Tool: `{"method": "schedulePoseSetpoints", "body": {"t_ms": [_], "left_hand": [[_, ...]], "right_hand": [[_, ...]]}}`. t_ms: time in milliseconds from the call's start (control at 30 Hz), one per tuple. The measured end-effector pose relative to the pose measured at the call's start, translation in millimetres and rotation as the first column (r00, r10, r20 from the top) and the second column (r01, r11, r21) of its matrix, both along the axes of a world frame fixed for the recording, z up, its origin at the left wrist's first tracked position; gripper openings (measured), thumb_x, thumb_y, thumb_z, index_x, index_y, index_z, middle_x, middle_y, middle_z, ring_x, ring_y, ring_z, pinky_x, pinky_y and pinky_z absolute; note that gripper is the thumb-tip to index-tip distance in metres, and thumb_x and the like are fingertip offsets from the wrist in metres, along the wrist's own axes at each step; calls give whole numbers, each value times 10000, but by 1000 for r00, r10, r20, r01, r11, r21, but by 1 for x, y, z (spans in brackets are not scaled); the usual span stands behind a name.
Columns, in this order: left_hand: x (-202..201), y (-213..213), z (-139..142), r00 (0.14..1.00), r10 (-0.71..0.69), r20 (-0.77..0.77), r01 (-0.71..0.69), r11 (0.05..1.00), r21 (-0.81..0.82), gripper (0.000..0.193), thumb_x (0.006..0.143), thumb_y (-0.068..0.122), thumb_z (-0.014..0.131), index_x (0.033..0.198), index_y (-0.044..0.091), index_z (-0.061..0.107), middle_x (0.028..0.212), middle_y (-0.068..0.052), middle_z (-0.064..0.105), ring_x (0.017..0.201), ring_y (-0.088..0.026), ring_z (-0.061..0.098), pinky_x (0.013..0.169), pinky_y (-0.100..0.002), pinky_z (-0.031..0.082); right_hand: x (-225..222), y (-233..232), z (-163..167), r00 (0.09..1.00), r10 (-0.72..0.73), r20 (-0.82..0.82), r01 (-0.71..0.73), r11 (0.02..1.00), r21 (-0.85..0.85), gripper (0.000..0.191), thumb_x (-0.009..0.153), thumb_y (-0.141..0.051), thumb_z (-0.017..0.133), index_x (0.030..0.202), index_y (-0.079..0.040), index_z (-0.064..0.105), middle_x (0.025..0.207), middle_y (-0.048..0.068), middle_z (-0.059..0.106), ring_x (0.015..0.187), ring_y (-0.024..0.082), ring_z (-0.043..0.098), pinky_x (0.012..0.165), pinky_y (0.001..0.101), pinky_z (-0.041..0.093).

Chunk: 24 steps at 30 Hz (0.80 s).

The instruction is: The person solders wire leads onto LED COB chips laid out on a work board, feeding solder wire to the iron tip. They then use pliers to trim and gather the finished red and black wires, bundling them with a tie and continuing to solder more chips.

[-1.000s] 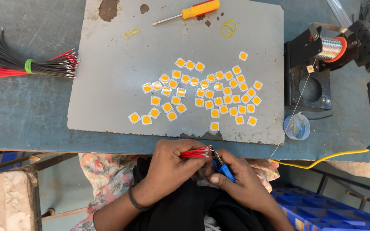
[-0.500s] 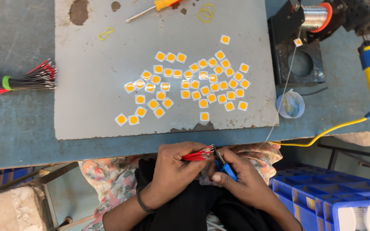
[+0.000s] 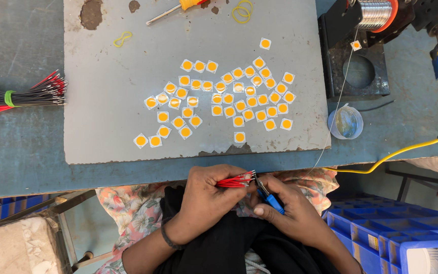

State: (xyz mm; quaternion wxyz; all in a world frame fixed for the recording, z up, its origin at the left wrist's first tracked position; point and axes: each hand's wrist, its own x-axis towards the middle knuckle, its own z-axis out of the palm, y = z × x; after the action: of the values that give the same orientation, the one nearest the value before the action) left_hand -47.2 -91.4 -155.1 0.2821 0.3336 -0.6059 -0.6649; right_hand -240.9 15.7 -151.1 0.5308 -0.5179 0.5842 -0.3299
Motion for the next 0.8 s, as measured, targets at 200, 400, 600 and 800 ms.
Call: {"method": "schedulePoseSetpoints", "body": {"t_ms": [200, 400, 600, 800], "left_hand": [[-7, -5, -2, 999, -1, 32, 2, 1000, -26, 189, 819, 61, 761, 991, -15, 777, 822, -75, 797, 760, -78, 744, 671, -241, 599], [-12, -6, -3, 999, -28, -25, 29, 999, 29, 198, 830, 65, 739, 1009, -14, 766, 858, -79, 805, 813, -78, 772, 706, -241, 615], [-16, -4, -3, 998, -46, 31, 47, 998, -51, 212, 814, 80, 747, 1005, -8, 776, 833, -80, 802, 763, -92, 757, 671, -245, 598], [-21, 1, -3, 990, -71, 119, 82, 993, -89, 213, 799, 77, 741, 997, 19, 794, 802, -68, 798, 710, -94, 756, 635, -241, 585]], "right_hand": [[-8, -4, -2, 999, 2, 41, -4, 999, 36, 361, 930, -305, 692, 1175, -44, 647, 873, 15, 664, 806, 125, 639, 738, 288, 534], [-12, -3, -4, 996, 4, 92, -2, 1000, -20, 361, 955, -329, 680, 1157, -34, 634, 918, 21, 646, 845, 122, 608, 769, 287, 522], [-19, 5, -12, 999, -7, 45, 8, 1000, -27, 326, 944, -284, 671, 1154, -37, 639, 941, 21, 642, 865, 124, 610, 801, 293, 516], [-23, 17, -22, 998, -40, 43, 40, 999, -7, 326, 921, -260, 722, 1136, -29, 644, 963, 47, 659, 903, 154, 636, 852, 321, 524]]}}
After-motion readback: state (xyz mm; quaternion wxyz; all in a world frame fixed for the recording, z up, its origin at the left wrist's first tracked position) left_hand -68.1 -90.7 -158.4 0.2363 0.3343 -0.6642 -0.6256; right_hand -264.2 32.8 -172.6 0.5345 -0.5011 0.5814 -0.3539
